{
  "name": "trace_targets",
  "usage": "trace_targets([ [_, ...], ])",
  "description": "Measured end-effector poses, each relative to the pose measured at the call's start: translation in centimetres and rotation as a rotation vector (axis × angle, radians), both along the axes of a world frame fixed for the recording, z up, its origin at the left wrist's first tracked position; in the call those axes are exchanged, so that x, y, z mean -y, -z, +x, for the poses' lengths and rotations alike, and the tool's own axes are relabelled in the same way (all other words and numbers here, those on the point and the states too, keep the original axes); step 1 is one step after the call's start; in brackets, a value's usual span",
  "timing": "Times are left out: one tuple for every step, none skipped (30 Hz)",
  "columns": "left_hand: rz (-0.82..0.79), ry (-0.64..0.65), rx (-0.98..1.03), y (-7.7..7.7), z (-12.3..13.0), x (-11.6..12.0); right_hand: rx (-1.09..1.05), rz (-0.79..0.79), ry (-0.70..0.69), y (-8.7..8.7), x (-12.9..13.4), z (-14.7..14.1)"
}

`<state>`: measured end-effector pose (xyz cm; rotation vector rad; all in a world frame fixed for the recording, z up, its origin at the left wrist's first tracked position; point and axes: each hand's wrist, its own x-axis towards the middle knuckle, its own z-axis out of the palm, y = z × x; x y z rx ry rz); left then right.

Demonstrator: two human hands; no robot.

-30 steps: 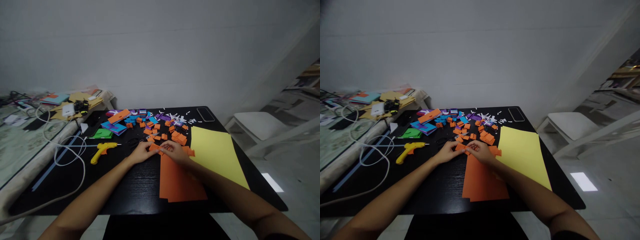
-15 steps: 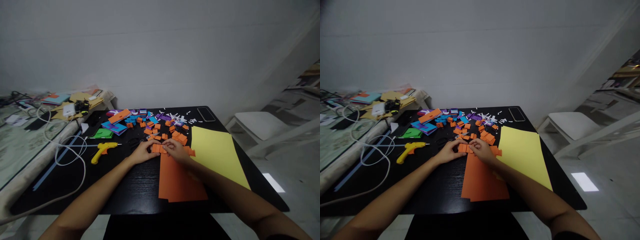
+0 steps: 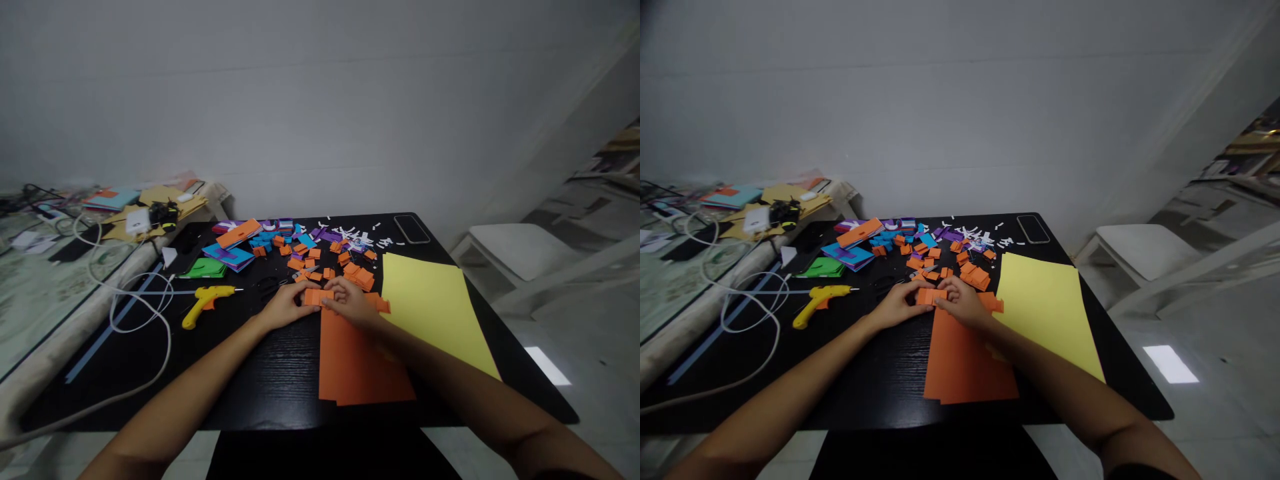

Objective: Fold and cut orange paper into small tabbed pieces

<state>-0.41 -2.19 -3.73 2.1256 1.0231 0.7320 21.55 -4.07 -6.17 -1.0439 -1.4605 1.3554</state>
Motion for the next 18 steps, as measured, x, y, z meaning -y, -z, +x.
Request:
trace_targets([
  [0.006,0.001,0.000,0.00,0.04,0.06,-0.008,-0.005,-0.007,0.03,0.02,-0.01],
  [0.014,0.003,0.000,0.00,0.09,0.13,-0.018,-0.010,-0.012,0.05,0.03,-0.02],
  [0.022,0.006,0.000,0.01,0.15,0.20,-0.026,-0.012,-0.016,0.05,0.04,-0.03],
  [0.032,0.009,-0.001,0.02,0.22,0.27,-0.031,-0.010,-0.018,0.05,0.05,-0.03],
  [0.042,0.012,-0.003,0.03,0.29,0.34,-0.031,-0.006,-0.018,0.04,0.04,-0.04],
  [0.051,0.015,-0.005,0.04,0.35,0.41,-0.029,-0.001,-0.017,0.04,0.03,-0.05],
  [0.059,0.018,-0.007,0.05,0.41,0.46,-0.026,0.003,-0.016,0.04,0.02,-0.06],
  [0.065,0.022,-0.010,0.06,0.45,0.49,-0.024,0.005,-0.014,0.05,0.01,-0.07],
  [0.071,0.026,-0.012,0.08,0.47,0.51,-0.022,0.006,-0.014,0.07,0.00,-0.09],
  [0.076,0.030,-0.015,0.09,0.48,0.52,-0.022,0.006,-0.013,0.08,0.00,-0.10],
  [0.080,0.034,-0.017,0.11,0.48,0.52,-0.023,0.007,-0.012,0.10,0.01,-0.11],
  [0.083,0.037,-0.019,0.13,0.47,0.50,-0.022,0.007,-0.012,0.10,0.02,-0.11],
  [0.086,0.039,-0.022,0.14,0.46,0.49,-0.021,0.007,-0.012,0.09,0.04,-0.11],
  [0.090,0.041,-0.024,0.16,0.44,0.47,-0.020,0.008,-0.012,0.07,0.05,-0.10],
  [0.093,0.042,-0.026,0.18,0.42,0.46,-0.019,0.009,-0.011,0.04,0.07,-0.10],
  [0.097,0.044,-0.028,0.19,0.41,0.45,-0.017,0.011,-0.011,0.00,0.09,-0.09],
  [0.101,0.045,-0.030,0.21,0.40,0.44,-0.015,0.013,-0.012,-0.04,0.10,-0.08],
  [0.105,0.045,-0.032,0.21,0.39,0.43,-0.012,0.015,-0.012,-0.08,0.11,-0.07],
])
